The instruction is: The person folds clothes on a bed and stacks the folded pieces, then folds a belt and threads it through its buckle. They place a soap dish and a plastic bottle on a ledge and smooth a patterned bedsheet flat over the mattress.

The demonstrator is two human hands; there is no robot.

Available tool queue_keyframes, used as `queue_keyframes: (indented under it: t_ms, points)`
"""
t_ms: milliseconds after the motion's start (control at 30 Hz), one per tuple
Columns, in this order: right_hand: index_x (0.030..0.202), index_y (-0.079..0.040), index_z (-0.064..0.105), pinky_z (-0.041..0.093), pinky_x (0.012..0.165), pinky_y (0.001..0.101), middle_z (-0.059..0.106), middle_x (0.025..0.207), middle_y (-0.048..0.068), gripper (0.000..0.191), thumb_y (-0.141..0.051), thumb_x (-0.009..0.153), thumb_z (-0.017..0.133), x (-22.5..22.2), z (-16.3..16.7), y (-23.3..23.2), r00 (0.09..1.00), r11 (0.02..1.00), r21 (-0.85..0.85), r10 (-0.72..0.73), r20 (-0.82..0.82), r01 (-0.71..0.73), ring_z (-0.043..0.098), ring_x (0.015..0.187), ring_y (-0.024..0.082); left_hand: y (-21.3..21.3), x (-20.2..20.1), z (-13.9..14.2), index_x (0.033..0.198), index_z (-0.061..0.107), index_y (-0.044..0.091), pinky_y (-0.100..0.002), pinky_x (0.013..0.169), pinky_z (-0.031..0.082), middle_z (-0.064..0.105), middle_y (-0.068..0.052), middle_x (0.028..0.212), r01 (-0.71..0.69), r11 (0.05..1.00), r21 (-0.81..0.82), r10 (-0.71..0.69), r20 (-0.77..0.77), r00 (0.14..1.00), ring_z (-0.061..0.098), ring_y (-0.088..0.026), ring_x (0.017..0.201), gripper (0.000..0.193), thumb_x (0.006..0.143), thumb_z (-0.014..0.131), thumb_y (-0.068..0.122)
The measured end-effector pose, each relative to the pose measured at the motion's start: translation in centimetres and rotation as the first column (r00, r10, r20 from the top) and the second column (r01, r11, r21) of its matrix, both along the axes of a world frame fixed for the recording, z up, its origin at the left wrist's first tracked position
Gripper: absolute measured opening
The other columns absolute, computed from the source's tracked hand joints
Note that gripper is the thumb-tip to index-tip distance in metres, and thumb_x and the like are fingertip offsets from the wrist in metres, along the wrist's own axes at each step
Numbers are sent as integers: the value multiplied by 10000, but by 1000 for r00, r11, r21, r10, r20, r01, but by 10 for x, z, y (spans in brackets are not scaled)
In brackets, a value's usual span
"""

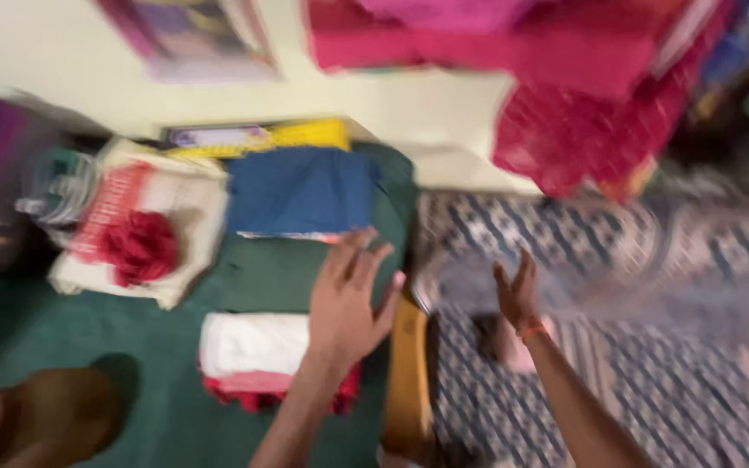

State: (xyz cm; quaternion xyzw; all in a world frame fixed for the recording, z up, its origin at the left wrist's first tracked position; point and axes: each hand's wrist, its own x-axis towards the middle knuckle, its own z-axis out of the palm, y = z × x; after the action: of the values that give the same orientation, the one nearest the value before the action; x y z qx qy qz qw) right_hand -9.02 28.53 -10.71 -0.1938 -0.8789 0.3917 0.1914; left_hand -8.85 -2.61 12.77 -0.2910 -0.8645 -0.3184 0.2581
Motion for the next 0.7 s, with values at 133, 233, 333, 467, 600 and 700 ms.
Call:
queue_keyframes:
  t_ms: [133,233,333,467,600,700]
  points:
    - [1482,50,329,392,1057,530,386,1501,278,801,-479,956,620,116,-96,79,741,774,-275,-341,578,570,409,1359,421,90,66,-101,1169,665,56,-465,908,547,695,-159,1200,172,983,69,-184,467,865,671,-384,1089,331,929,707,279]
    - [1293,113,636,530,984,525,681,1229,353,676,-499,1006,637,180,-137,120,553,826,-141,-228,802,546,680,1179,434,142,86,-195,1144,672,67,-466,818,558,700,-168,1123,174,984,24,-138,717,683,704,-376,956,357,898,715,322]
    - [1026,78,727,515,726,601,672,938,342,595,-496,1071,579,212,-172,149,591,837,-310,-19,807,451,670,884,564,182,102,-299,1090,674,68,-425,734,545,694,-133,1020,127,981,145,-188,866,463,698,-300,837,346,914,704,364]
    - [957,34,698,497,698,507,674,852,242,472,-424,1036,619,215,-232,184,717,948,-251,37,696,194,643,803,377,230,99,-423,971,660,67,-362,568,453,614,-72,804,-124,979,165,-173,983,-57,578,-192,635,366,978,629,431]
    - [1053,-11,693,536,758,413,754,918,139,402,-398,953,654,202,-290,204,852,869,-481,162,497,116,710,859,237,272,97,-496,942,658,51,-340,560,433,610,-65,759,-240,970,35,-86,975,-203,558,-164,617,401,991,610,445]
    - [1216,6,675,519,925,435,723,1145,210,501,-422,958,636,184,-309,216,701,913,-368,148,697,174,687,1095,325,307,88,-528,987,666,27,-355,673,474,666,-100,853,-110,994,16,-25,996,-82,616,-204,739,390,962,637,416]
